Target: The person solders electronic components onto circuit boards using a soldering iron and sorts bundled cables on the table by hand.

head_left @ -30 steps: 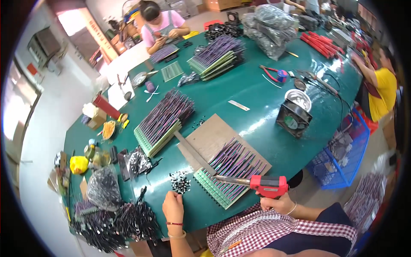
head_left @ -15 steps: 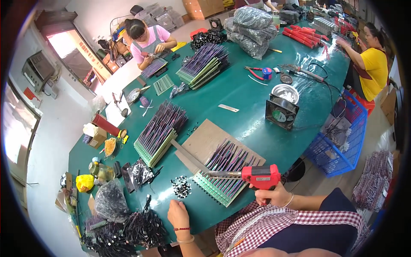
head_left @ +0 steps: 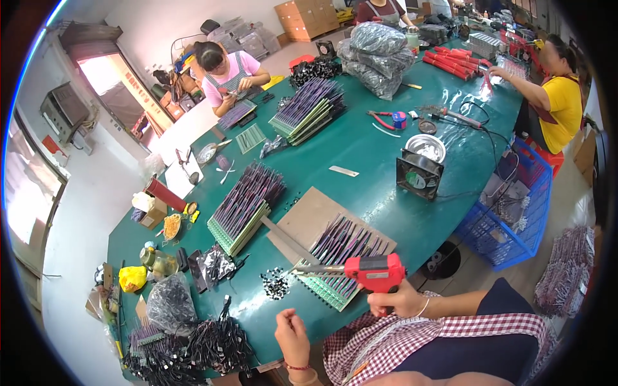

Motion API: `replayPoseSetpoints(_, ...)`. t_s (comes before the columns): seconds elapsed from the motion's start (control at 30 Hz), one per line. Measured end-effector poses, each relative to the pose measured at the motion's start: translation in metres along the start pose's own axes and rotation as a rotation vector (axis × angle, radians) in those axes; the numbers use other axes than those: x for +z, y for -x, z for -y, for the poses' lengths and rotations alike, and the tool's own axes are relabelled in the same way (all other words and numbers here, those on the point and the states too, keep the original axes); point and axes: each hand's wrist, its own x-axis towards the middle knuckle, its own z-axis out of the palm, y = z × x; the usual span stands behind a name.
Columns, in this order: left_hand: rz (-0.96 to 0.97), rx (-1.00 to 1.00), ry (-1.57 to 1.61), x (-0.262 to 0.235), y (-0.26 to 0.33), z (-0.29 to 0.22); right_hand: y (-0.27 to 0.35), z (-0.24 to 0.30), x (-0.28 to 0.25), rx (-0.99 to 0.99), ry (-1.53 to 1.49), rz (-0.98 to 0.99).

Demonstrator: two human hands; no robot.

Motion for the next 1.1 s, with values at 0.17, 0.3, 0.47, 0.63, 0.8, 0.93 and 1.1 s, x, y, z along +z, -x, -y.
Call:
replayPoseSetpoints(0.17, 0.101, -0.027, 0.199, 0.001, 0.020, -0.050, -0.006, -0.014, 0.011, -0.027, 0.019, 0.049)
replayPoseSetpoints(0.3, 0.141, 0.028, 0.345, 0.016, 0.032, -0.063, -0.006, -0.020, 0.017, -0.090, 0.053, 0.044)
replayPoseSetpoints(0.47, 0.256, -0.069, 0.585, 0.030, 0.032, -0.068, -0.004, -0.011, 0.014, -0.129, 0.219, 0.010)
replayPoseSetpoints(0.63, 0.277, -0.128, 0.778, 0.041, 0.030, -0.069, -0.003, -0.011, 0.012, -0.149, 0.205, -0.040)
replayPoseSetpoints(0.8, 0.269, -0.161, 0.722, 0.055, 0.035, -0.062, -0.004, -0.017, 0.012, -0.061, 0.099, -0.049)
replayPoseSetpoints(0.93, 0.180, 0.274, 0.400, 0.060, 0.028, -0.064, -0.006, -0.015, 0.007, -0.007, 0.133, -0.071)
replayPoseSetpoints(1.1, 0.261, 0.254, 0.359, 0.061, 0.022, -0.059, -0.007, -0.018, 0.004, -0.055, 0.193, -0.114)
